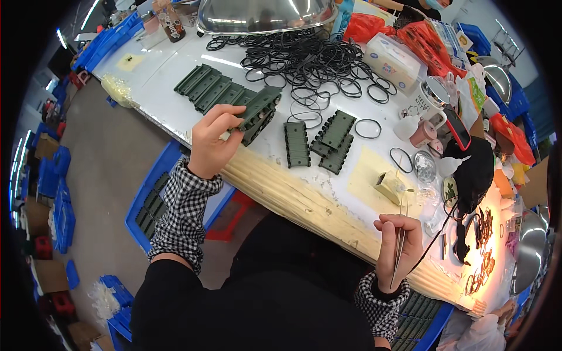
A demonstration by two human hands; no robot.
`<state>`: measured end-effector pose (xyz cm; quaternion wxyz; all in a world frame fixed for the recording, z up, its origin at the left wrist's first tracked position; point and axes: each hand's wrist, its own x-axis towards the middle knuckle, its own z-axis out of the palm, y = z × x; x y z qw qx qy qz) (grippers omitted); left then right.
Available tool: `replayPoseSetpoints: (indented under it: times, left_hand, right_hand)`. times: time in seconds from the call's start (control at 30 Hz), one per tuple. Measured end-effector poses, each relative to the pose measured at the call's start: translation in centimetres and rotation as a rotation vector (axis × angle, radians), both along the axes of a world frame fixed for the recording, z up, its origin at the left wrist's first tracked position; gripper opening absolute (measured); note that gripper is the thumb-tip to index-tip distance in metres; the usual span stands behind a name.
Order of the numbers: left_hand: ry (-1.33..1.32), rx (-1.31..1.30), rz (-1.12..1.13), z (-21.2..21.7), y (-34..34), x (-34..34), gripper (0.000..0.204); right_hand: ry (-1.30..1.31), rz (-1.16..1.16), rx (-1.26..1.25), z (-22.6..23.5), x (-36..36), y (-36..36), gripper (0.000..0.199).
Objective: Assembling small electronic components using tweezers and rubber bands at a factory workstation.
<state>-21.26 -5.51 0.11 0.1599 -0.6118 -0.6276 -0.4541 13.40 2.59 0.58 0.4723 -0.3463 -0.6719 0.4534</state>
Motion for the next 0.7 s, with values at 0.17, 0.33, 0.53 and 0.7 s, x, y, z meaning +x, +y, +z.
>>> replayPoseSetpoints:
  times: [0.17,0.33,0.53,0.7]
  left_hand:
    - [0.19,-0.156,0.06,-1.1,-0.3,-1.0,0.017]
    - [0.25,-0.25,0.068,0.0,-0.6,0.8,0.014]
    - [0.087,-0.089,0.218,-1.7,0.4,1.7,0.016]
    - [0.111,-0.095,0.326,-2.2,1.2,2.6,0.016]
  right_hand:
    - [-0.079,0.027,0.044,-0.4,-0.4,0.1,0.009]
    - [-0.105,0.013,0.046,-0.9,-0.3,-0.1,0.008]
    - [-0.129,0.007,0.08,-1.0,-0.5,-0.5,0.007]
    - [-0.121,-0.05,0.108,-1.1,1.6,-0.3,0.011]
